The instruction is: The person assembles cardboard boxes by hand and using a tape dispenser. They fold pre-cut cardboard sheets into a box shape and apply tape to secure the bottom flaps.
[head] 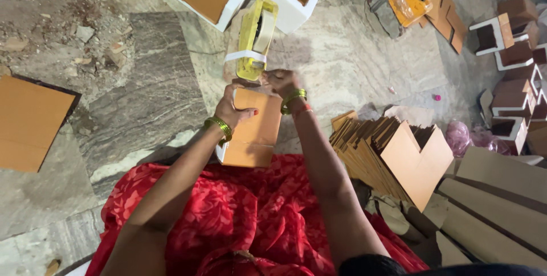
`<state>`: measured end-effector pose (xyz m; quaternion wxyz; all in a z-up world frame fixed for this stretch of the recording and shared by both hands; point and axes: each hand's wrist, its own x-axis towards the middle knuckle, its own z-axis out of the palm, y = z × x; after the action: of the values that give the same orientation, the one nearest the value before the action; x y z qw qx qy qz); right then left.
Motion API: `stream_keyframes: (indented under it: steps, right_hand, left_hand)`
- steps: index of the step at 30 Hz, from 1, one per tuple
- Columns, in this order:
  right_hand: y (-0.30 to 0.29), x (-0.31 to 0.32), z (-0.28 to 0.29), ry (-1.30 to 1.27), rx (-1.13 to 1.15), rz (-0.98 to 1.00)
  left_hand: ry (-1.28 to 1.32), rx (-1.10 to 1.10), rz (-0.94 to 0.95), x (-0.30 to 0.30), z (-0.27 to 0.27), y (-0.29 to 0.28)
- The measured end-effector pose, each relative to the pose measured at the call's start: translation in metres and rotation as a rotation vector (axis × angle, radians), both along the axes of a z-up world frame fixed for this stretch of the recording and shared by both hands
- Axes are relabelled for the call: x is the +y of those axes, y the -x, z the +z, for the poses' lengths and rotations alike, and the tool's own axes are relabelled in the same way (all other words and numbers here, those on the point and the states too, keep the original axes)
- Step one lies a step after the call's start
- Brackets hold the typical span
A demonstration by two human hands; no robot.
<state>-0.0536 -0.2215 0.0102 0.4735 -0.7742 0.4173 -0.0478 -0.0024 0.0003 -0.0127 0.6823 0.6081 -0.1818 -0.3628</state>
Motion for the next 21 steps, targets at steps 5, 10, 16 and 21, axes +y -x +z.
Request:
stream_keyframes:
  steps: [5,10,16,21]
  right_hand:
    - [-0.016,-0.011,-0.025,-0.637,-0.147,0.018]
    - [-0.023,0.002,-0.031,-0.539,-0.168,-0.115]
    - [-0.027,0.02,-0.048,-0.092,-0.176,-0.1]
    - [-0.002,-0.012,-0.071,0.177,0.196,0.443]
  left_hand:
    - [0.048,0.114,-0.005,-0.003,-0.009,-0.001]
    - [0.145,0.073,-0.01,-0.004,-0.022,0.001]
    - [0.385,0.095,0.02,0.001,-0.007,0.012]
    - [0.397,0.151,-0.011,0.015,0.01,0.033]
